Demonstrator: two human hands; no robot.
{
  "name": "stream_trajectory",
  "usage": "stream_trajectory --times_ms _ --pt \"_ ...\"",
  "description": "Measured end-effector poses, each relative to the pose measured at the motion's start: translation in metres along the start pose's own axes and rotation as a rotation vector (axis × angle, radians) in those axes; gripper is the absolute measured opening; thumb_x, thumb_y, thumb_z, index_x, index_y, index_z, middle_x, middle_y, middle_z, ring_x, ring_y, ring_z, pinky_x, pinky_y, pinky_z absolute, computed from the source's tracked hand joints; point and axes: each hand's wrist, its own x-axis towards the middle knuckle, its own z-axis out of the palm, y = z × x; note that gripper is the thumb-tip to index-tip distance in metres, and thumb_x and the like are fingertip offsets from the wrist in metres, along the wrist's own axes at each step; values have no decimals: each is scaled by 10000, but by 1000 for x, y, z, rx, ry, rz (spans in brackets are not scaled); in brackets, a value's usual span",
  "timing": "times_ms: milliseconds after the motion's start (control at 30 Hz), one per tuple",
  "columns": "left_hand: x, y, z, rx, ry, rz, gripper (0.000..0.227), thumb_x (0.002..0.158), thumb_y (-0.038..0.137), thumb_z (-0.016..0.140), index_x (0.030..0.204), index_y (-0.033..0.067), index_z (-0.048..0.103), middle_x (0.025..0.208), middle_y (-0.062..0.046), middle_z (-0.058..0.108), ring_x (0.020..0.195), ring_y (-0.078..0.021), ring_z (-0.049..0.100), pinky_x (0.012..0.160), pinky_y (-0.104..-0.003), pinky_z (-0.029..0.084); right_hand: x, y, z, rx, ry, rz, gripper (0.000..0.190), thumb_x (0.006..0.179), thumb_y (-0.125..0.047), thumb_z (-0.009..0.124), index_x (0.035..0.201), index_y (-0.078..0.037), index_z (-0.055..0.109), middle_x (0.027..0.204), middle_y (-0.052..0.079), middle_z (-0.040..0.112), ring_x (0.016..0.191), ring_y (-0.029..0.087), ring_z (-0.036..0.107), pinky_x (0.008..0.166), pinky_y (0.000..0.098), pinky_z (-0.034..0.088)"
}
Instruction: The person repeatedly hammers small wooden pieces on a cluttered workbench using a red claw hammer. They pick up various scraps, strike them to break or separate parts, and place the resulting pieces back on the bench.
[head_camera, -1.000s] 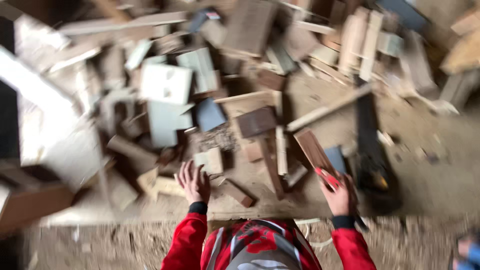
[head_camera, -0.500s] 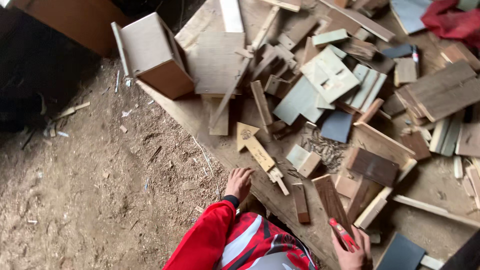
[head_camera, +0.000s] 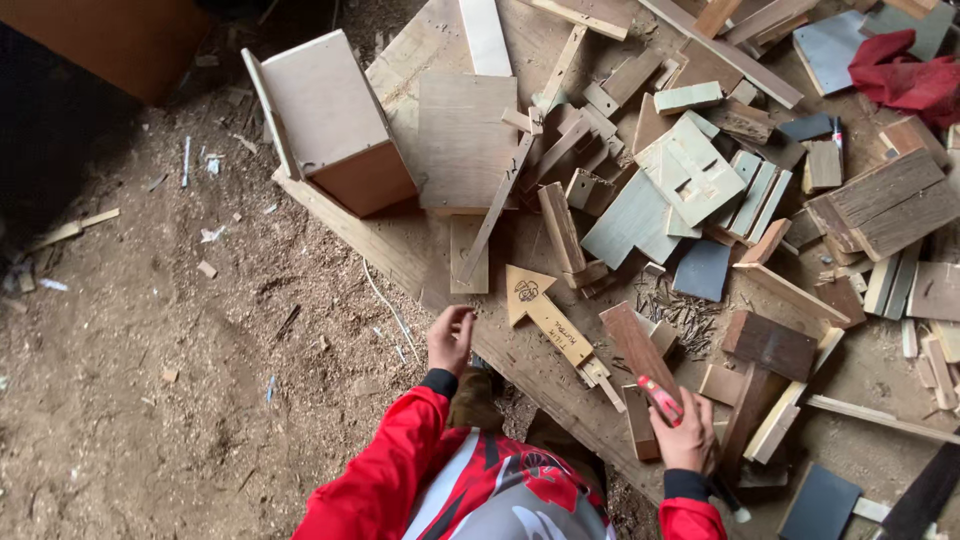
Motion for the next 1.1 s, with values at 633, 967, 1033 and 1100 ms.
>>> stream_trajectory --times_ms 633,967,1033,1100 --pt "123 -37 23 215 -175 -150 386 988 344 706 1210 31 659 952 -166 767 852 -269 767 760 -386 604 -25 -19 56 132 111 33 292 840 -241 766 1115 -142 767 856 168 695 789 381 682 680 477 524" --pt "151 84 26 686 -99 424 416 828 235 737 1227 247 620 1325 -47 594 1315 -301 485 1110 -550 318 33 -40 50 138 181 136 238 927 -263 742 1050 -60 763 788 208 672 732 396 677 650 448 524" --pt "209 72 79 995 -121 677 632 783 95 663 1388 266 595 1427 -30 569 1383 -246 491 1155 -533 284 27 -54 37 175 136 198 253 949 -275 748 1067 -52 748 813 196 682 734 383 676 654 435 526" --pt "257 54 135 699 -149 796 531 904 150 622 1427 152 533 1413 -118 544 1356 -320 450 1147 -614 254 32 -75 33 216 138 264 266 943 -275 743 1093 -56 742 820 187 689 726 364 685 658 427 527"
